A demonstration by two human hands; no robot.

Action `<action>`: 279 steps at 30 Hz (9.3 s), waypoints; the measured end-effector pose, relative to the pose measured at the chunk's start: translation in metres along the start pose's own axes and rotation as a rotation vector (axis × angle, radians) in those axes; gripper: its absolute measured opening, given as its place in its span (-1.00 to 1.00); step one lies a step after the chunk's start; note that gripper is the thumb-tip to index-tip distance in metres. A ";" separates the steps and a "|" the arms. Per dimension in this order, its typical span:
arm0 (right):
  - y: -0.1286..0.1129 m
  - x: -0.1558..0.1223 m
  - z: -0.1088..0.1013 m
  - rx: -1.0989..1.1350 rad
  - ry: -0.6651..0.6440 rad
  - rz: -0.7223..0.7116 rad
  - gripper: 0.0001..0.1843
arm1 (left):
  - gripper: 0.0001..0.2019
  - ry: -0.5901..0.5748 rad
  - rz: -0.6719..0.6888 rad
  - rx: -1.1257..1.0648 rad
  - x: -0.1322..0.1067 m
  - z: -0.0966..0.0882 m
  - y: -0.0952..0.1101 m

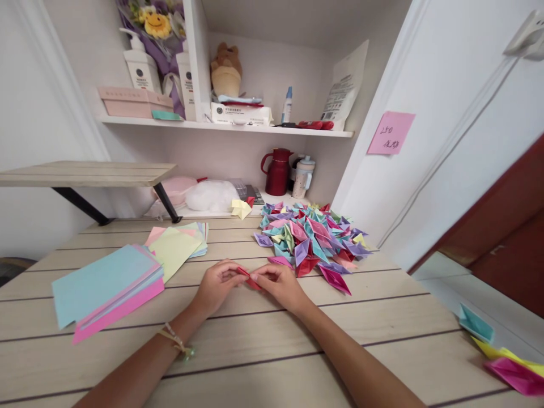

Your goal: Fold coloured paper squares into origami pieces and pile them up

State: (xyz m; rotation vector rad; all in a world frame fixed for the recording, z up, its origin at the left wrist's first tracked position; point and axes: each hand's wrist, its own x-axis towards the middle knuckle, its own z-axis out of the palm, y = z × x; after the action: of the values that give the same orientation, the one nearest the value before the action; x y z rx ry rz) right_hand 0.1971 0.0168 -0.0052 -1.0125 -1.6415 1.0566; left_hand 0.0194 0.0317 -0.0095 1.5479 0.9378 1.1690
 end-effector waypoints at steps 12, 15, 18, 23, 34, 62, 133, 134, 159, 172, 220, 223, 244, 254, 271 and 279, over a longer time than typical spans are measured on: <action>-0.002 -0.001 0.007 0.039 0.055 -0.027 -0.82 | -0.76 0.012 -0.080 -0.027 0.000 0.000 0.000; -0.001 -0.002 0.012 -0.119 0.108 -0.065 -0.84 | -0.80 0.032 -0.049 0.069 -0.001 0.002 -0.001; -0.004 -0.005 0.015 -0.181 0.109 -0.083 -0.82 | -0.82 0.040 -0.036 0.093 0.000 0.003 -0.003; -0.005 -0.006 0.015 -0.161 0.082 -0.077 -0.73 | -0.81 0.072 -0.064 0.005 0.002 0.001 -0.004; -0.001 -0.004 0.013 -0.092 0.099 -0.073 -0.76 | -0.75 0.024 -0.060 -0.031 -0.001 0.004 0.002; -0.003 -0.002 0.007 -0.058 0.177 -0.152 -0.76 | -0.83 -0.068 0.070 0.157 -0.003 0.004 0.005; -0.009 -0.005 0.002 -0.578 0.063 -0.273 -0.88 | -0.86 0.033 0.049 0.086 -0.003 0.003 0.005; -0.008 -0.004 0.003 -0.545 0.069 -0.260 -0.88 | -0.86 0.024 0.007 0.002 -0.002 0.003 0.004; -0.006 -0.006 0.006 -0.219 0.044 -0.162 -0.71 | -0.82 -0.052 -0.063 -0.073 0.001 -0.003 -0.003; 0.001 -0.001 0.005 -0.300 0.097 -0.169 -0.85 | -0.82 0.016 -0.111 -0.036 0.002 -0.003 -0.001; -0.009 0.003 -0.050 -0.525 0.551 -0.374 -0.73 | -0.76 0.713 0.225 0.549 0.002 -0.060 0.029; -0.010 0.002 -0.018 -0.159 0.248 -0.163 -0.54 | -0.71 0.580 0.092 -0.095 0.002 -0.034 0.026; 0.005 0.006 -0.022 0.584 0.114 0.206 -0.66 | -0.70 0.108 -0.280 -0.245 0.006 -0.034 0.004; 0.008 0.007 -0.024 0.554 0.060 0.192 -0.85 | -0.73 0.012 -0.313 -0.316 0.003 -0.035 0.015; -0.001 -0.003 -0.008 0.264 -0.138 0.133 -0.48 | -0.39 -0.102 -0.253 -0.173 -0.003 -0.027 0.025; -0.002 0.001 -0.007 0.191 -0.025 -0.007 -0.81 | -0.19 -0.027 -0.287 -0.205 0.002 -0.023 0.010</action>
State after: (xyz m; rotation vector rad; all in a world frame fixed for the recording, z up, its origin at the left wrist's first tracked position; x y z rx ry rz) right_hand 0.2037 0.0183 -0.0020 -0.8704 -1.5303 1.2002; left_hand -0.0024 0.0365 0.0031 1.2178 0.9549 1.0033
